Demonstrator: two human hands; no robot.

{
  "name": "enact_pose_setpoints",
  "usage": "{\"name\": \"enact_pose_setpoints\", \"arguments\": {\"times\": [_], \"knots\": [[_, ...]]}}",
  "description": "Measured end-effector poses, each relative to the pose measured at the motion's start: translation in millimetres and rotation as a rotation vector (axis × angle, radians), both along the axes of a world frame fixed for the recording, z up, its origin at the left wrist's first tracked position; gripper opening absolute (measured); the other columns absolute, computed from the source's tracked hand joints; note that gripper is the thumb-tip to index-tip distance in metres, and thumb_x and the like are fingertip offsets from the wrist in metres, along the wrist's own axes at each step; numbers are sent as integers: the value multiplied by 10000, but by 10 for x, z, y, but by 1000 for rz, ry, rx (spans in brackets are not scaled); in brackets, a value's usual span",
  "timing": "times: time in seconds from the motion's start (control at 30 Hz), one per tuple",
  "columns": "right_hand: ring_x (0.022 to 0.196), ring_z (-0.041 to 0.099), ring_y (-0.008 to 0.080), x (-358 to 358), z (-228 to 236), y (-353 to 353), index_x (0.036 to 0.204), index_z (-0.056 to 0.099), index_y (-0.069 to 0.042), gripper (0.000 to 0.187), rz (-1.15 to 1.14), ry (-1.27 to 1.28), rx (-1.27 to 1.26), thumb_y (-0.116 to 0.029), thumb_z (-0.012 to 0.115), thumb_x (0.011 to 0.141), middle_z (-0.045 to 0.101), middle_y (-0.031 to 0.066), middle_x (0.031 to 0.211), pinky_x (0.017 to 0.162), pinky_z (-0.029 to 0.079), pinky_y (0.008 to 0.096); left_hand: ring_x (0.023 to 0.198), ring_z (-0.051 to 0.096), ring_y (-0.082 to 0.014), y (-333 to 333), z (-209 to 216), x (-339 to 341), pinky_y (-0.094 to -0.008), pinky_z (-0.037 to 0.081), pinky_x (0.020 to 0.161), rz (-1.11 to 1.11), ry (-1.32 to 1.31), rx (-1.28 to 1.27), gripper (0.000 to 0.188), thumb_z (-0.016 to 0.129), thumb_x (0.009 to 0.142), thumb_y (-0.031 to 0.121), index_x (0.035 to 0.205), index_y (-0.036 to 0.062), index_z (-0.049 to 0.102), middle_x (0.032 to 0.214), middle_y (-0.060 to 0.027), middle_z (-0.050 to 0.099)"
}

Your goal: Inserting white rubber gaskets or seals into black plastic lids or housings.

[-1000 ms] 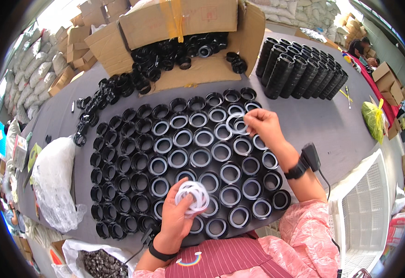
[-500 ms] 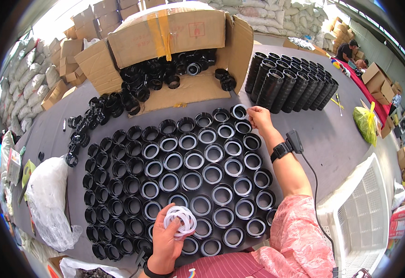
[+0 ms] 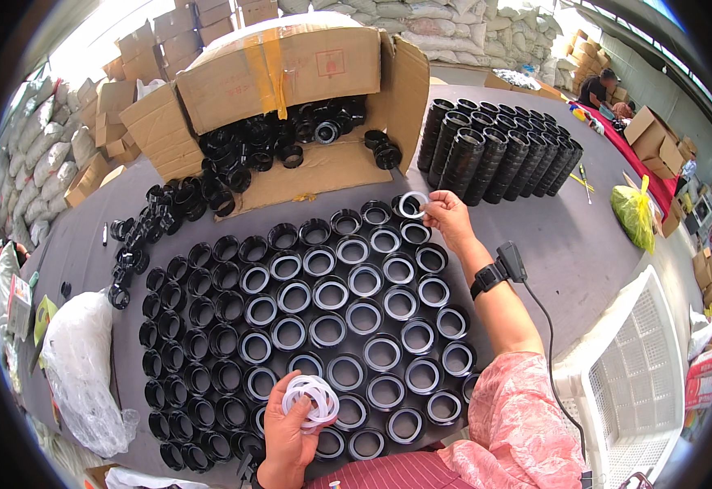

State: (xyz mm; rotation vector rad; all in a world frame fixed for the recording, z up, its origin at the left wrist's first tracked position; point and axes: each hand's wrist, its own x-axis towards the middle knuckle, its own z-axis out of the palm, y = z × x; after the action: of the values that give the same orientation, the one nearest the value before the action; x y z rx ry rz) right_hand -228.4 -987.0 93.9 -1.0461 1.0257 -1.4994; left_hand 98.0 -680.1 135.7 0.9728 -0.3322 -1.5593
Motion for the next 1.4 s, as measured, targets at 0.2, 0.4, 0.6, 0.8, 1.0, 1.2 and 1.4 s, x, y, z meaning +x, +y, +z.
{"name": "enact_pose_setpoints", "arguments": {"times": [0.2, 0.4, 0.6, 0.8, 1.0, 1.2, 1.4], "knots": [[686, 614, 122, -36, -12, 32, 1012, 571, -12, 214, 28, 19, 31, -58, 641, 816, 652, 76, 848, 619, 526, 248, 842, 640, -239, -8, 12, -17, -393, 596, 581, 3, -14, 10, 414, 561, 843, 22, 1232, 93, 438, 1006, -100, 595], [637, 590, 96, -82, -32, -30, 896, 623, -39, 96, -61, 120, 92, -71, 646, 808, 632, 44, 776, 557, 507, 233, 837, 642, -241, -21, -23, -15, -401, 597, 592, 0, 7, -15, 421, 582, 837, 32, 1229, 90, 441, 1006, -102, 595], [555, 568, 103, 17, 68, -146, 831, 626, -31, 62, -97, 127, 124, -84, 625, 797, 597, 32, 683, 500, 492, 238, 839, 639, -237, -21, -10, -18, -402, 597, 599, 14, 8, 11, 415, 578, 839, 32, 1227, 89, 442, 1001, -100, 593], [560, 569, 124, 43, -51, -328, 821, 623, -17, 52, -129, 133, 167, -35, 630, 773, 598, 53, 686, 489, 494, 247, 836, 638, -236, -35, -37, 1, -405, 594, 603, 3, 18, 0, 409, 565, 845, 23, 1229, 92, 440, 995, -96, 592], [503, 538, 111, 171, -2, -334, 784, 632, -12, 38, -161, 244, 206, -2, 618, 750, 584, 39, 628, 449, 449, 231, 837, 638, -235, -28, -20, 4, -408, 594, 601, 20, 24, 19, 399, 563, 846, 17, 1221, 91, 448, 989, -98, 596], [502, 552, 109, 157, -33, -362, 783, 674, -2, 83, -265, 592, 214, -28, 637, 713, 613, 41, 626, 459, 451, 244, 845, 639, -241, -3, -62, 11, -409, 596, 605, 13, 42, -5, 410, 569, 841, 19, 1225, 87, 442, 996, -103, 597], [713, 654, 259, 245, -32, -328, 813, 722, -86, 174, -296, 1128, -54, -191, 655, 693, 670, 128, 748, 692, 513, 344, 868, 634, -254, -19, -43, 21, -427, 587, 606, 8, -5, -4, 429, 536, 849, 19, 1256, 81, 415, 1060, -122, 578]]}}
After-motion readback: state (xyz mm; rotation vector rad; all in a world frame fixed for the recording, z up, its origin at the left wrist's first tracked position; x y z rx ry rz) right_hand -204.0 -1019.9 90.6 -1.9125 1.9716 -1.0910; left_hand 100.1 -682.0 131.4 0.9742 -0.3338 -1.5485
